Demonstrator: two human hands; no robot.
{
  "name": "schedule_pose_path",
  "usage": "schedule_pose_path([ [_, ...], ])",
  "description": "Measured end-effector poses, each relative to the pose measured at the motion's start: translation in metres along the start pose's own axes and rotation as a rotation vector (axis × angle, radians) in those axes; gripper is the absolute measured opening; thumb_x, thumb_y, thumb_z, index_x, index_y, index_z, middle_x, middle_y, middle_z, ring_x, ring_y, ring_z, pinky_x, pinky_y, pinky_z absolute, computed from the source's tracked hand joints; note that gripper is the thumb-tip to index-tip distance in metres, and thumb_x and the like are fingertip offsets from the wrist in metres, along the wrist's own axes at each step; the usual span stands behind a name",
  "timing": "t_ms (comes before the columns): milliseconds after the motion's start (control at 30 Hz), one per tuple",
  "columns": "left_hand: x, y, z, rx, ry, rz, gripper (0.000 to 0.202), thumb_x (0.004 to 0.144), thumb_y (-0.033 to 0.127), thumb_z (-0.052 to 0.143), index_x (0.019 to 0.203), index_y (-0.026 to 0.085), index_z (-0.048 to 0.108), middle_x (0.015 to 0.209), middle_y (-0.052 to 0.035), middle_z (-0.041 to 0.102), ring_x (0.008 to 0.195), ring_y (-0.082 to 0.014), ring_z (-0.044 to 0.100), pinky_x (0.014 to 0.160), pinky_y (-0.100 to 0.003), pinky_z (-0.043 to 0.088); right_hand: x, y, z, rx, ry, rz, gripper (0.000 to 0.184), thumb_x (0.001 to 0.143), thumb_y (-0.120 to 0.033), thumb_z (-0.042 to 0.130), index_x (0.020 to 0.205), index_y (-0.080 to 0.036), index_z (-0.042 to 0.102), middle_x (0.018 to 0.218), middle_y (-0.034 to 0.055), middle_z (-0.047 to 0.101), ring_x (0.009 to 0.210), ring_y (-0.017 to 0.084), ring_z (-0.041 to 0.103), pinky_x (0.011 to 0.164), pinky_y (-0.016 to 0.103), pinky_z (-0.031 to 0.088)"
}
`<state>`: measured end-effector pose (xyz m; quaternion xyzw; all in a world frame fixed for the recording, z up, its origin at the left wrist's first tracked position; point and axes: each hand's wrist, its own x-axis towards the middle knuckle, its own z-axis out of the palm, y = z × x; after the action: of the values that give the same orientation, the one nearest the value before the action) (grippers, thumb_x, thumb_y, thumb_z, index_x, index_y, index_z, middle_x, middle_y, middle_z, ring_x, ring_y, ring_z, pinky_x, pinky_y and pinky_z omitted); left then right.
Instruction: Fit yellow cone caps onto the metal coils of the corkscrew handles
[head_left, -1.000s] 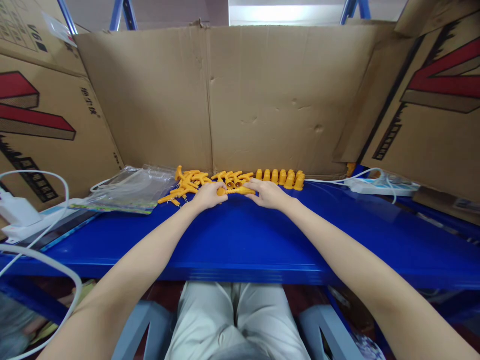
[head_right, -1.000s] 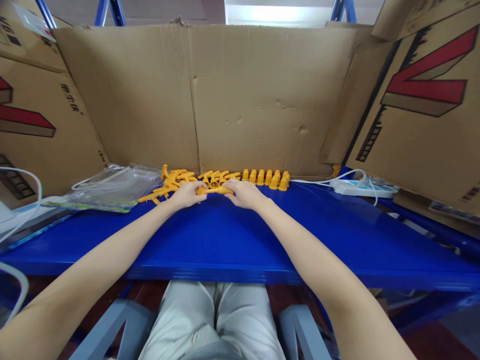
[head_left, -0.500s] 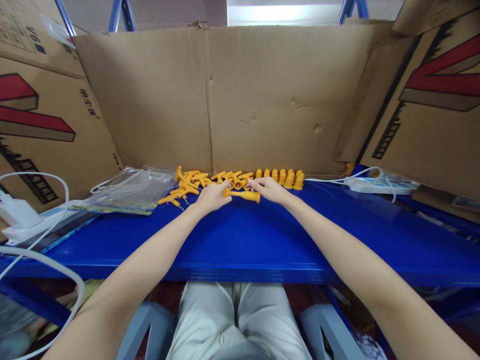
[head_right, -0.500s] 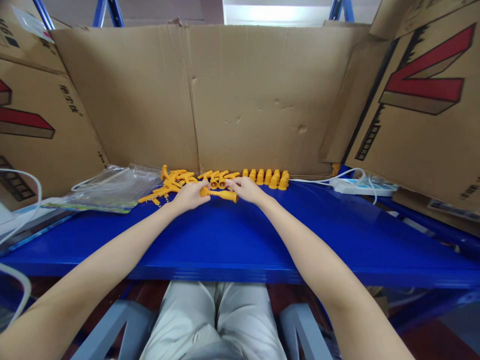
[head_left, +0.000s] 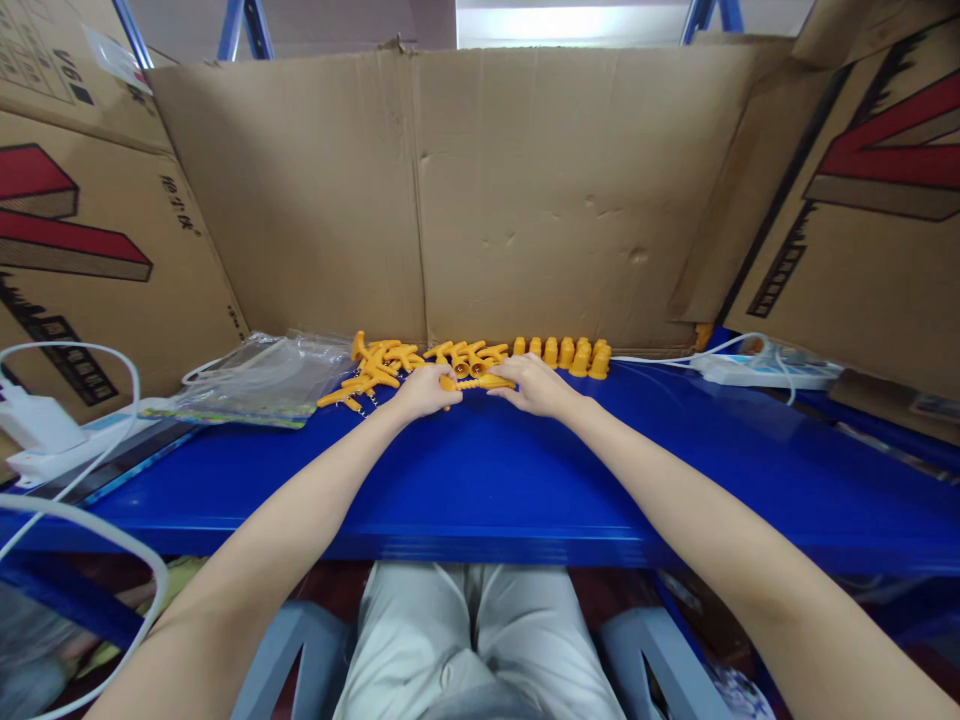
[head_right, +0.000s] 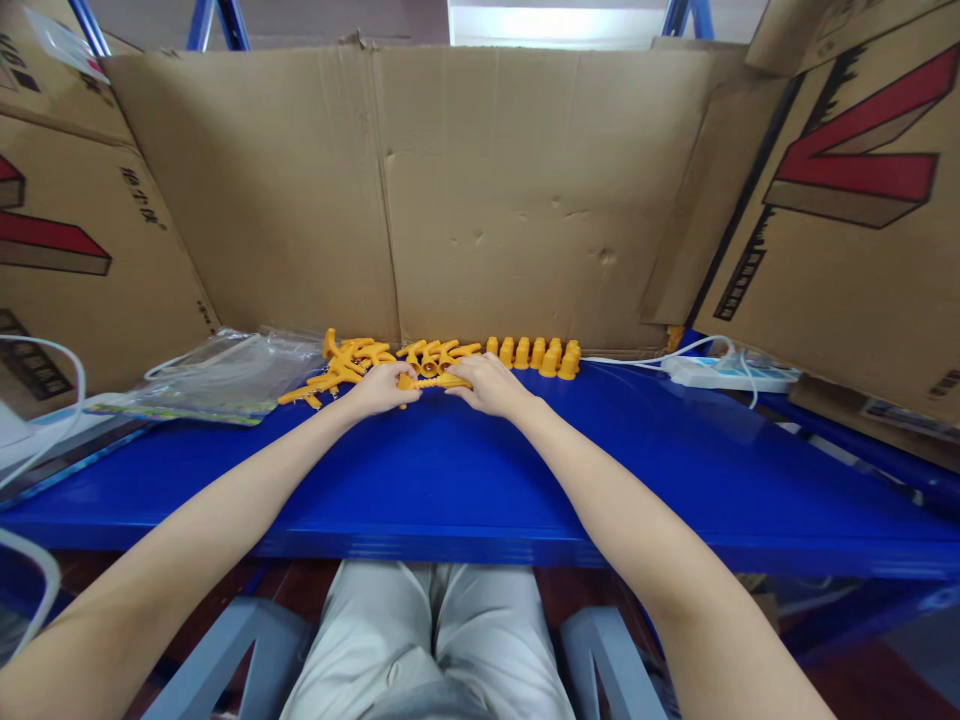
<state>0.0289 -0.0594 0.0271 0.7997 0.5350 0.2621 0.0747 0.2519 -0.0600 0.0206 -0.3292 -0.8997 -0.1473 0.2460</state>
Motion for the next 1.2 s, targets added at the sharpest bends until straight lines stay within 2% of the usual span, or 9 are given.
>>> schedule_pose_path([
  [400,0.004,-0.008,0.003,0.038,0.067,0.112,0.035,0.069,0.051,0.065,0.083,0.019,0.065,0.061,0.0015,0.056,0.063,-0.0156,0.054,0.058,-0.026,0.033,0.001,0.006,0.005,0.095,-0.013,0.035,0.031,0.089,-0.035,0.059,0.111,-0.014,0.067,0.098,0.0127,0.071,0.093,0.024,0.064,0.079,0.033,0.043],
  [800,0.002,-0.006,0.003,0.1,0.089,0.114,0.036,0.072,0.052,0.064,0.089,0.02,0.065,0.069,-0.0013,0.065,0.069,-0.0191,0.06,0.06,-0.027,0.036,0.0,0.008,0.01,0.189,-0.002,0.124,0.031,0.087,-0.035,0.062,0.11,-0.015,0.07,0.106,0.0128,0.071,0.098,0.025,0.066,0.085,0.035,0.049],
  [1033,-0.002,0.0,-0.001,0.14,0.078,0.083,0.035,0.075,0.051,0.063,0.093,0.021,0.065,0.063,-0.0006,0.065,0.069,-0.0206,0.063,0.064,-0.029,0.041,0.0,0.006,0.012,0.263,-0.016,0.229,0.033,0.084,-0.034,0.065,0.11,-0.016,0.07,0.11,0.0119,0.071,0.102,0.026,0.066,0.088,0.036,0.049],
  [1200,-0.004,0.004,-0.005,0.246,0.095,0.086,0.039,0.076,0.054,0.061,0.099,0.023,0.065,0.081,-0.0046,0.071,0.082,-0.0244,0.065,0.073,-0.032,0.045,0.001,0.003,0.01,0.336,-0.007,0.242,0.029,0.082,-0.033,0.065,0.106,-0.017,0.071,0.105,0.0101,0.072,0.098,0.025,0.067,0.087,0.036,0.049],
])
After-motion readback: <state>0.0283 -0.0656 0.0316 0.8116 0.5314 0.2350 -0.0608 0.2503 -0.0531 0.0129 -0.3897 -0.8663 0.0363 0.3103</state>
